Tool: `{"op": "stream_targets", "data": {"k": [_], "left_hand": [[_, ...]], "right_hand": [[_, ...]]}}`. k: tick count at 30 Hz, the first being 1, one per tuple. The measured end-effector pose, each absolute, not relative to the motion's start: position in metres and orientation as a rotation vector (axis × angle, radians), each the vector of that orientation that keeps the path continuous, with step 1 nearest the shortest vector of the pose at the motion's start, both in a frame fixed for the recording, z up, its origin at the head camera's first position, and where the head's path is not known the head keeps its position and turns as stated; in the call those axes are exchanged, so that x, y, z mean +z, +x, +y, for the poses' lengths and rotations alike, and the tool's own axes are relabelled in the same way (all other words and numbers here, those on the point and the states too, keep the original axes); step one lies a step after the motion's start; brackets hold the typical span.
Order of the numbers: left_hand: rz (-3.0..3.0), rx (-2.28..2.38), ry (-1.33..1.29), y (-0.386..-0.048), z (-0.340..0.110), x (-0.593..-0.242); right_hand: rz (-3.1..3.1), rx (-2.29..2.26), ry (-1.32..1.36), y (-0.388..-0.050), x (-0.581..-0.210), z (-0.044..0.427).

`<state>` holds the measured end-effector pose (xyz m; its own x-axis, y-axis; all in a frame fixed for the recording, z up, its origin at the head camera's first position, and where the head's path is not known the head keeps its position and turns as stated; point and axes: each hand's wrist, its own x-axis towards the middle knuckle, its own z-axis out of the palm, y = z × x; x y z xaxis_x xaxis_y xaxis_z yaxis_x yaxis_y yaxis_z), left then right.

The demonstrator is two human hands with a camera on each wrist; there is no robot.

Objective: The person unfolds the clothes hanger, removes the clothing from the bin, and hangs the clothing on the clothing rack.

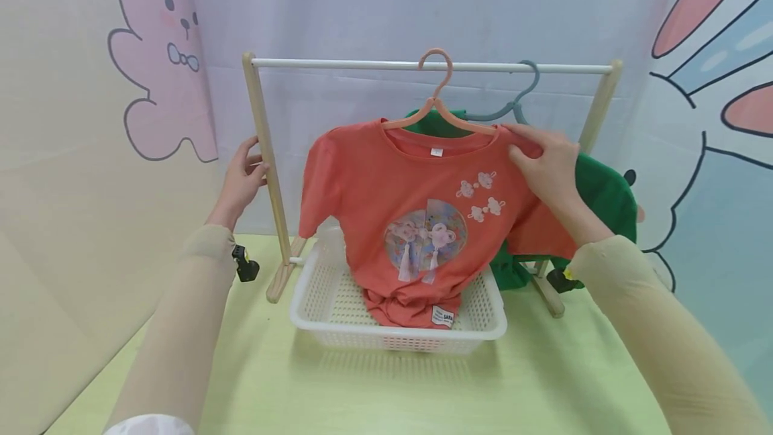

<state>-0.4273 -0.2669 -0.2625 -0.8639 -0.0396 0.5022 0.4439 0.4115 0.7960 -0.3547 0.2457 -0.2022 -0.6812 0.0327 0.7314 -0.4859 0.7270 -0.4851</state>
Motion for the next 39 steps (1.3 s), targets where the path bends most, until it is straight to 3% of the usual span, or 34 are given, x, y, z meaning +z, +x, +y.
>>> {"op": "stream_targets", "data": {"k": [11,20,39], "left_hand": [[-2.22,-1.355,-0.274,-0.424,-0.258,-0.263],[-2.259,-1.337,-0.288,-0.423,-0.257,-0.263],[-2.257,-1.364,-0.288,-0.424,-0.264,-0.266]], "right_hand": [[-2.261,0.728,0.265,-0.369,-0.186,0.237],[-2.312,0.588,0.3,-0.378,-0.197,0.23],[-2.233,0.59,0.303,-0.371,-0.178,0.218]]}}
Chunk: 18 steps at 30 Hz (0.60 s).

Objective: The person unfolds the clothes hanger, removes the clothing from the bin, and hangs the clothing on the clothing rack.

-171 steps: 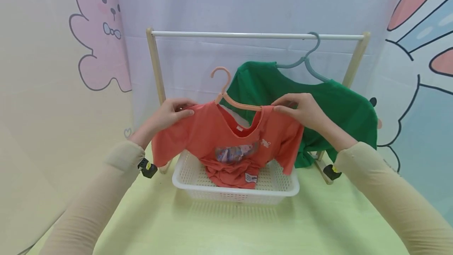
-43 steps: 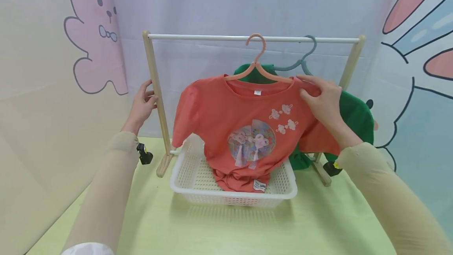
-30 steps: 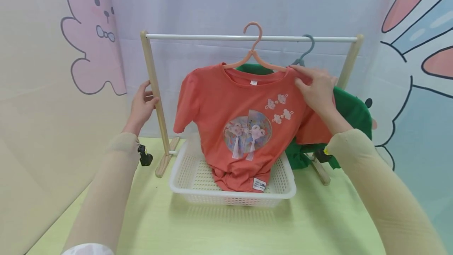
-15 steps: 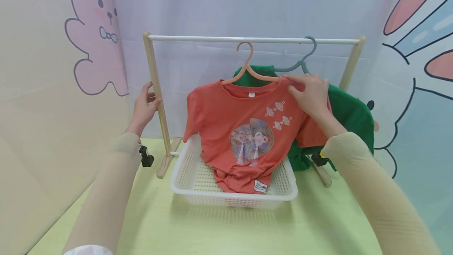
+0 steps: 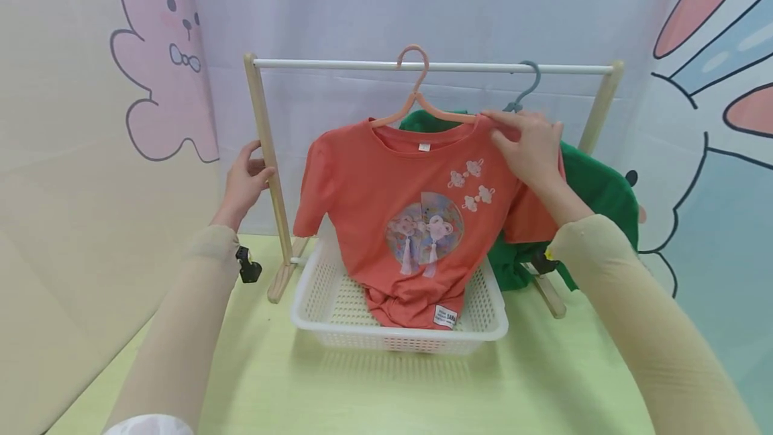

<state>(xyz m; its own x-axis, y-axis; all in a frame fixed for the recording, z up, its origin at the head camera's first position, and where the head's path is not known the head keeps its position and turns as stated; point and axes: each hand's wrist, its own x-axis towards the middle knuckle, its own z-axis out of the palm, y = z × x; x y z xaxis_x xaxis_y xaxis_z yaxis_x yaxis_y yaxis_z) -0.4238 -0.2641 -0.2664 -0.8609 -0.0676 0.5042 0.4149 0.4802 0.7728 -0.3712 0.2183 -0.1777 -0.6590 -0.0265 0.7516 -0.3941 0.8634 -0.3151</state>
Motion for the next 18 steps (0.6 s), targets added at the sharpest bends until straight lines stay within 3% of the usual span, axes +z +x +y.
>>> {"op": "stream_targets", "data": {"k": [18], "left_hand": [[-2.284,-1.35,-0.3,-0.425,-0.264,-0.271]], "right_hand": [[-2.379,0.554,0.286,-0.383,-0.178,0.219]]}}
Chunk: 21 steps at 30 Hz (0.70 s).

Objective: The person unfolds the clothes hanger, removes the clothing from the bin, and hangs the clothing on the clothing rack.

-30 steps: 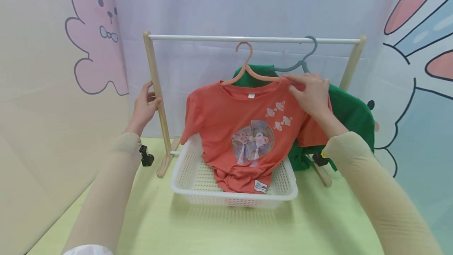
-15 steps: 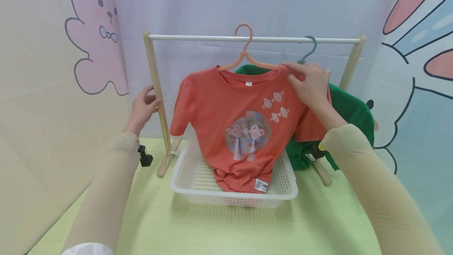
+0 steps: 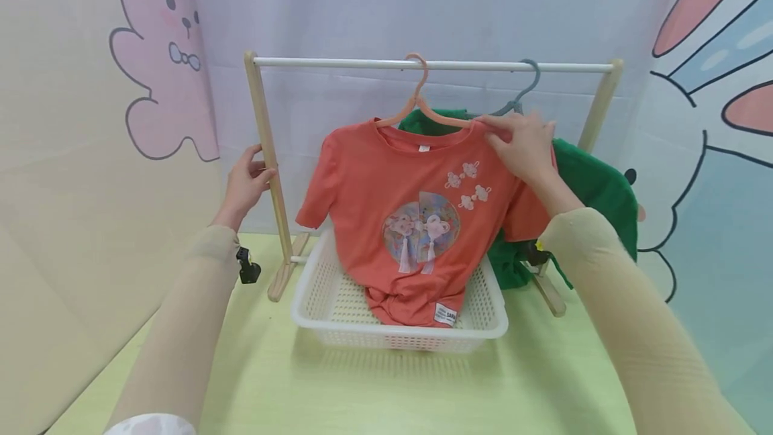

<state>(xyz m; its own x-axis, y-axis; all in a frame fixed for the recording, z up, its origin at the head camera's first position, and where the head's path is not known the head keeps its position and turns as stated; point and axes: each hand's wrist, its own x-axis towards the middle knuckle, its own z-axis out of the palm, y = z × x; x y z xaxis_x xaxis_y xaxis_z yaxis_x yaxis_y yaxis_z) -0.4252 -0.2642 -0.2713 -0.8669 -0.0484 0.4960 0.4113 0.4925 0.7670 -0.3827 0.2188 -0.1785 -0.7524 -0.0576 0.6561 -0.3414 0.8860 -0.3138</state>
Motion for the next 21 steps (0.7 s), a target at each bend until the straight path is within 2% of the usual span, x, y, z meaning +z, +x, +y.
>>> {"op": "stream_targets", "data": {"k": [21], "left_hand": [[-2.281,-1.308,-0.289,-0.426,-0.262,-0.273]], "right_hand": [[-2.059,0.862,0.22,-0.387,-0.21,0.2]]}}
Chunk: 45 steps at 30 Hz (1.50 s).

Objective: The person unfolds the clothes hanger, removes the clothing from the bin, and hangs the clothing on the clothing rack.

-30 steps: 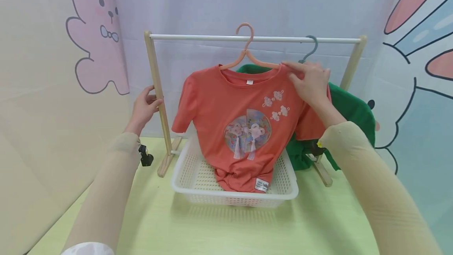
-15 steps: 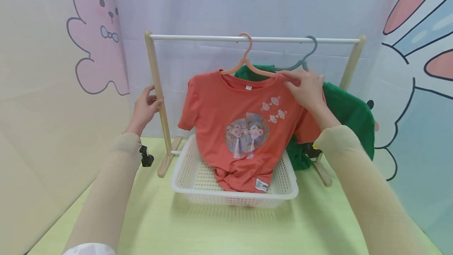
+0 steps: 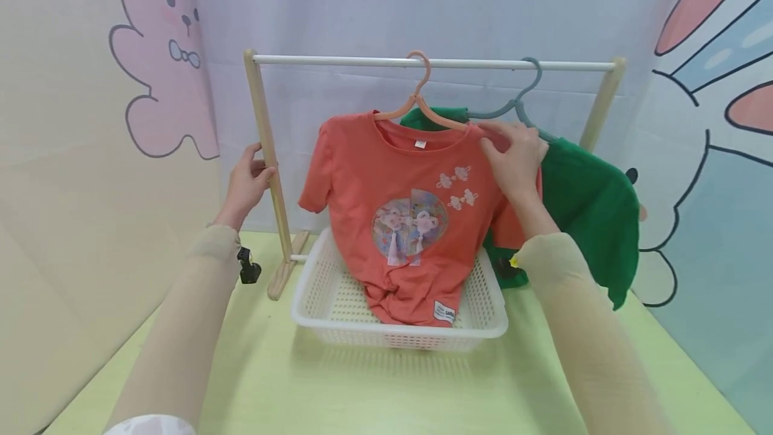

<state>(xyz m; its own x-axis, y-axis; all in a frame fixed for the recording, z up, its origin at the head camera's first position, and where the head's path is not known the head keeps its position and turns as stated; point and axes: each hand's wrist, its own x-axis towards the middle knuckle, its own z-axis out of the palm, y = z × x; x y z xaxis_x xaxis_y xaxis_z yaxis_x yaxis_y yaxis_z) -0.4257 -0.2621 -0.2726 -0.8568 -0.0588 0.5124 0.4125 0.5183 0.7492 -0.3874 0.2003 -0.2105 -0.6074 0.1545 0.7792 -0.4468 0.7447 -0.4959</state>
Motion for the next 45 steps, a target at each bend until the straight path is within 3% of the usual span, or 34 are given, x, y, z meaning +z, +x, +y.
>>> {"op": "stream_targets", "data": {"k": [5,12,24,38,45], "left_hand": [[-2.283,-1.312,-0.294,-0.424,-0.263,-0.273],[-2.288,-1.321,-0.3,-0.425,-0.264,-0.274],[-2.294,-1.327,-0.306,-0.424,-0.263,-0.273],[-2.283,-1.33,-0.306,-0.424,-0.263,-0.275],[-2.284,-1.324,-0.303,-0.422,-0.262,-0.272]], "right_hand": [[-1.829,0.934,0.35,-0.382,-0.218,0.188],[-1.747,0.937,0.794,-0.384,-0.24,0.16],[-2.345,1.025,1.335,-0.401,-0.308,0.122],[-3.051,0.522,1.398,-0.405,-0.35,0.109],[-3.105,0.258,1.41,-0.407,-0.368,0.099]]}}
